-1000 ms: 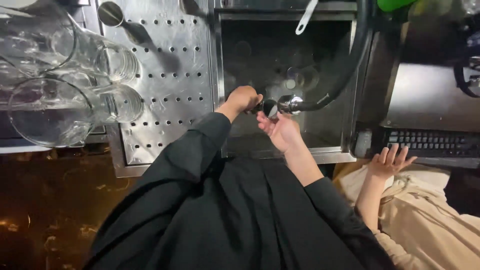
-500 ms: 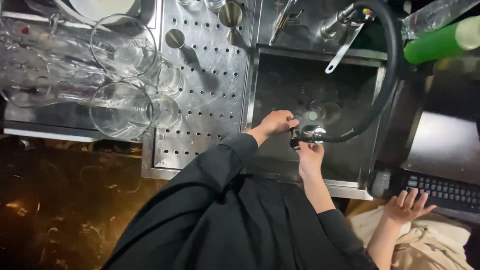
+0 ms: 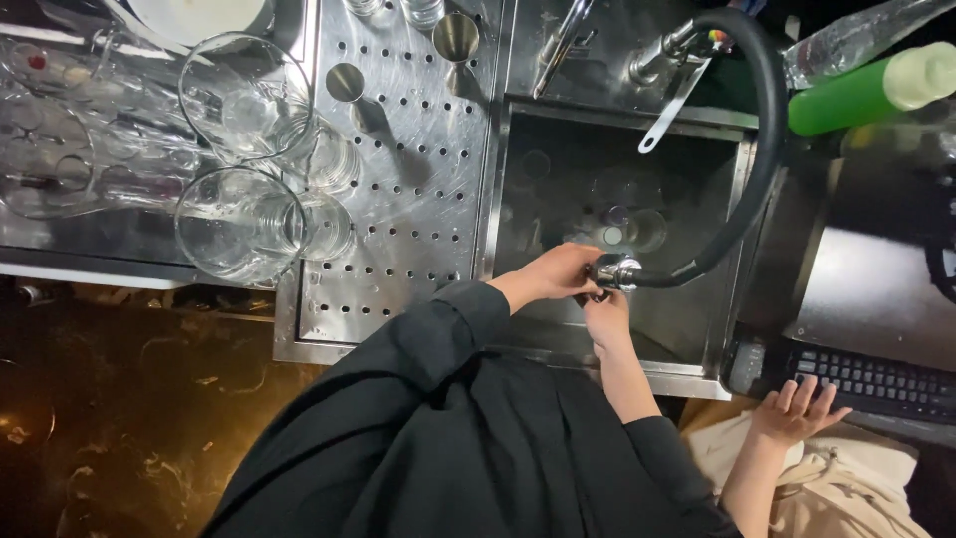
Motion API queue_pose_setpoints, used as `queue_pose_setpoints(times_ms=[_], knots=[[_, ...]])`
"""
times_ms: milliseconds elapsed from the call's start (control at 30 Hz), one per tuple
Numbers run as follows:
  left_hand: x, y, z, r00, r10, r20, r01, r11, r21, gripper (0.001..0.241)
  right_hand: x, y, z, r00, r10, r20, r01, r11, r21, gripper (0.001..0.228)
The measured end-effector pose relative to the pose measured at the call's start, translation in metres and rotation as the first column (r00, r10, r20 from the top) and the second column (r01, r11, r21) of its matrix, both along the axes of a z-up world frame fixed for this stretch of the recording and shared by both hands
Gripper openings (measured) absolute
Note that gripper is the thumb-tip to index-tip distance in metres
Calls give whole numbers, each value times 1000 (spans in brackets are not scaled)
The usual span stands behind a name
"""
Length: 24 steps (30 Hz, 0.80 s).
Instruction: The person washes a clear glass and a metal jigger under a running faucet in a sink. They rinse the items thoroughly and place them on a perforated metal drying rack next to the sink.
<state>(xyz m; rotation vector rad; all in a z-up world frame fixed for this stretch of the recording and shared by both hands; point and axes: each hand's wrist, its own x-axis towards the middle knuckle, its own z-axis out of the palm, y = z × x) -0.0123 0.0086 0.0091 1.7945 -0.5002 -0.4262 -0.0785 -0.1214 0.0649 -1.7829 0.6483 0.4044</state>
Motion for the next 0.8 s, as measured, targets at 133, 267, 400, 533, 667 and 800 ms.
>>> queue_pose_setpoints(times_ms=[133, 267, 400, 533, 667, 800], knots=[[0, 2, 7, 994, -37, 98, 38, 999, -8, 30, -5, -12, -21, 994, 108, 23, -105, 988, -114, 41], [0, 4, 15, 989, -72, 129, 72, 997, 3, 37, -4, -9, -15, 994, 46, 101, -41, 998, -50, 45], [4, 9, 63, 996, -83, 16, 80, 986, 144, 43, -3, 15, 29, 993, 101, 57, -83, 960, -266, 39], [5, 3, 43, 947, 109, -301, 35, 898, 438, 59, -6, 19, 31, 981, -21, -191, 14, 999, -37, 65], [11, 13, 28, 970, 58, -238, 88, 824, 560, 33, -1, -11, -1, 851, -156, -501, 412, 790, 454, 34], [19, 39, 58, 934, 101, -343, 123, 810, 573, 51, 8, 4, 30, 814, -33, -580, 414, 733, 540, 38]])
